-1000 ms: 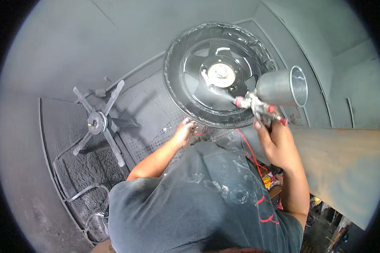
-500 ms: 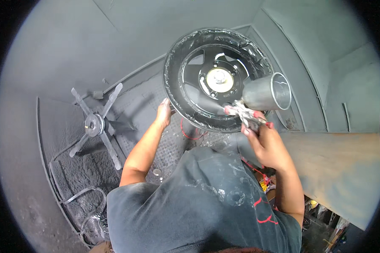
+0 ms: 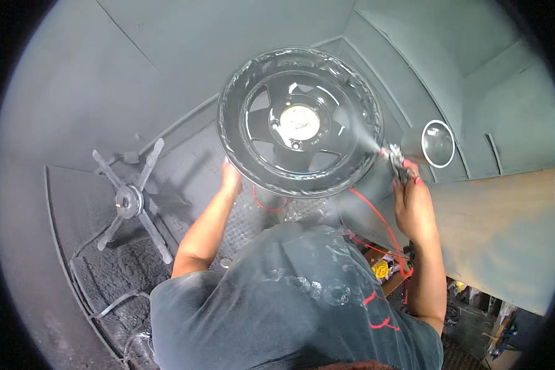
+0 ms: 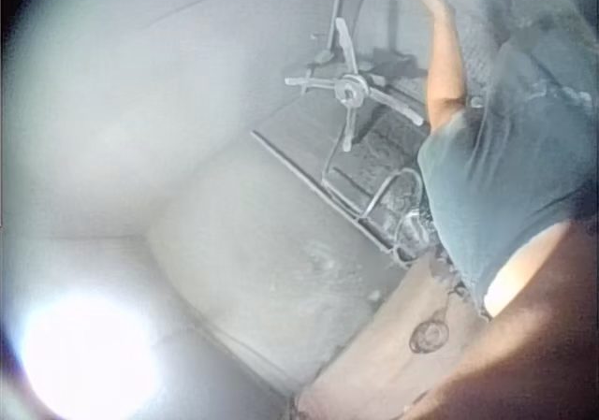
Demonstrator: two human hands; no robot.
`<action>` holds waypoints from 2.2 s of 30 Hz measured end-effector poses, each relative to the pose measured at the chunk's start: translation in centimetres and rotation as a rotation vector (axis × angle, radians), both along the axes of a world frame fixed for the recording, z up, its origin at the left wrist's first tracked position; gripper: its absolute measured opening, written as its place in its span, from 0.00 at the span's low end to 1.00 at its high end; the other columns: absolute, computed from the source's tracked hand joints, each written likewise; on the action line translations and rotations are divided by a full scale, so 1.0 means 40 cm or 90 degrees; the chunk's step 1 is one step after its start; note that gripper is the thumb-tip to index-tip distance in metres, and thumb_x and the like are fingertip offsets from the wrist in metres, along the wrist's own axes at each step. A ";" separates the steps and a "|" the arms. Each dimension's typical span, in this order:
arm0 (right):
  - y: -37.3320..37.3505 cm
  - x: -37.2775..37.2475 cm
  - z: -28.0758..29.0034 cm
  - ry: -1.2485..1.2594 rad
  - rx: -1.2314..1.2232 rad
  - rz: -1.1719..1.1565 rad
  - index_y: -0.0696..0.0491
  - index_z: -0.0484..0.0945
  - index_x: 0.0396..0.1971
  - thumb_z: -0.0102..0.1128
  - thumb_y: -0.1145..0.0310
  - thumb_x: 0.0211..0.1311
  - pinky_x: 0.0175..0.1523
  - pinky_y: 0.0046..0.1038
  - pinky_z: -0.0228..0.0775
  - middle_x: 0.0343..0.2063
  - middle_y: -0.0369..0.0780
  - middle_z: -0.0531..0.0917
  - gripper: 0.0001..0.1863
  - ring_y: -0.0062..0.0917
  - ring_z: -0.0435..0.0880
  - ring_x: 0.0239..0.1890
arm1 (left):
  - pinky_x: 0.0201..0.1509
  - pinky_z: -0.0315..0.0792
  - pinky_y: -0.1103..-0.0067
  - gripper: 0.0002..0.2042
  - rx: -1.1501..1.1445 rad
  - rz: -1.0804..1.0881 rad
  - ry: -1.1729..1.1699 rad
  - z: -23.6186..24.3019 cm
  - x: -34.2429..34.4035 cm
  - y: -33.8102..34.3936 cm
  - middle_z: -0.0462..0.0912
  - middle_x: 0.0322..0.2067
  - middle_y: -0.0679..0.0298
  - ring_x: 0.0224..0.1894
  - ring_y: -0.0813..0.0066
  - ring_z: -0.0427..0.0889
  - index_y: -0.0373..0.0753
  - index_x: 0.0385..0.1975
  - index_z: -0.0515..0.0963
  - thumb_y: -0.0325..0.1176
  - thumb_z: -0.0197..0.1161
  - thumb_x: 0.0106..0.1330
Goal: The person wipes the surface of a car wheel with a yellow cloth and then applies paint to the wheel using a spray gun.
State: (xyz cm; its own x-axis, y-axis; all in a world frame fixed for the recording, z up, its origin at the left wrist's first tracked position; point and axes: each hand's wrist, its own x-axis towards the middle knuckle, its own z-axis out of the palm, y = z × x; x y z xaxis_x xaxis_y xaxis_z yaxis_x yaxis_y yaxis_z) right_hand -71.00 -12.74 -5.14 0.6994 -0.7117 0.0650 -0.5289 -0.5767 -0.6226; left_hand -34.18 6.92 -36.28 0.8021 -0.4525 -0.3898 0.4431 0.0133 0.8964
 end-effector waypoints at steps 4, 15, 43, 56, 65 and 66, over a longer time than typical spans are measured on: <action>0.041 -0.034 0.009 0.078 0.071 0.041 0.59 0.67 0.55 0.52 0.76 0.66 0.50 0.45 0.70 0.40 0.58 0.80 0.18 0.57 0.78 0.47 | 0.43 0.74 0.74 0.10 0.033 0.048 -0.055 -0.059 -0.204 0.021 0.80 0.38 0.63 0.38 0.74 0.79 0.39 0.47 0.71 0.38 0.48 0.77; 0.070 0.084 -0.052 -0.077 0.188 0.207 0.64 0.76 0.47 0.48 0.68 0.71 0.57 0.42 0.67 0.52 0.58 0.76 0.15 0.55 0.75 0.52 | 0.34 0.71 0.81 0.10 -0.076 -0.231 0.374 -0.013 -0.428 -0.035 0.84 0.36 0.68 0.29 0.81 0.78 0.39 0.41 0.79 0.39 0.60 0.72; -0.002 0.015 -0.017 -0.173 0.060 -0.077 0.58 0.69 0.58 0.49 0.77 0.70 0.39 0.35 0.73 0.45 0.50 0.81 0.18 0.39 0.82 0.31 | 0.39 0.74 0.81 0.15 -0.003 -0.364 0.387 0.006 -0.453 -0.041 0.82 0.47 0.70 0.38 0.80 0.78 0.39 0.54 0.74 0.41 0.53 0.76; 0.023 -0.107 -0.024 -0.093 0.047 -0.077 0.64 0.72 0.51 0.50 0.72 0.71 0.52 0.41 0.69 0.42 0.57 0.79 0.14 0.54 0.78 0.47 | 0.37 0.77 0.80 0.12 0.033 -0.369 0.410 -0.011 -0.423 -0.038 0.83 0.46 0.67 0.38 0.81 0.80 0.40 0.48 0.77 0.39 0.52 0.77; 0.058 -0.137 0.038 -0.008 0.230 0.149 0.62 0.76 0.47 0.52 0.71 0.70 0.51 0.38 0.70 0.48 0.55 0.78 0.12 0.52 0.78 0.44 | 0.44 0.72 0.73 0.10 0.015 -0.402 0.346 -0.012 -0.323 0.038 0.84 0.37 0.67 0.40 0.76 0.80 0.41 0.40 0.80 0.41 0.60 0.72; 0.070 -0.132 0.028 -0.023 0.241 0.160 0.62 0.76 0.47 0.53 0.71 0.69 0.48 0.39 0.71 0.47 0.56 0.77 0.12 0.51 0.79 0.42 | 0.47 0.72 0.72 0.10 0.038 -0.418 0.292 -0.044 -0.288 0.058 0.82 0.38 0.67 0.41 0.74 0.79 0.42 0.43 0.79 0.40 0.62 0.69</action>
State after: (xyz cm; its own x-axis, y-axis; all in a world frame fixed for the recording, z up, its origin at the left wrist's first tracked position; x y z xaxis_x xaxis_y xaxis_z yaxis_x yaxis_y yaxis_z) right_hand -76.29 -9.94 -4.03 0.8554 -0.4988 -0.1396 -0.3758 -0.4123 -0.8299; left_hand -45.70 9.25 -38.03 0.1332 -0.7439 -0.6549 0.6679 -0.4208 0.6138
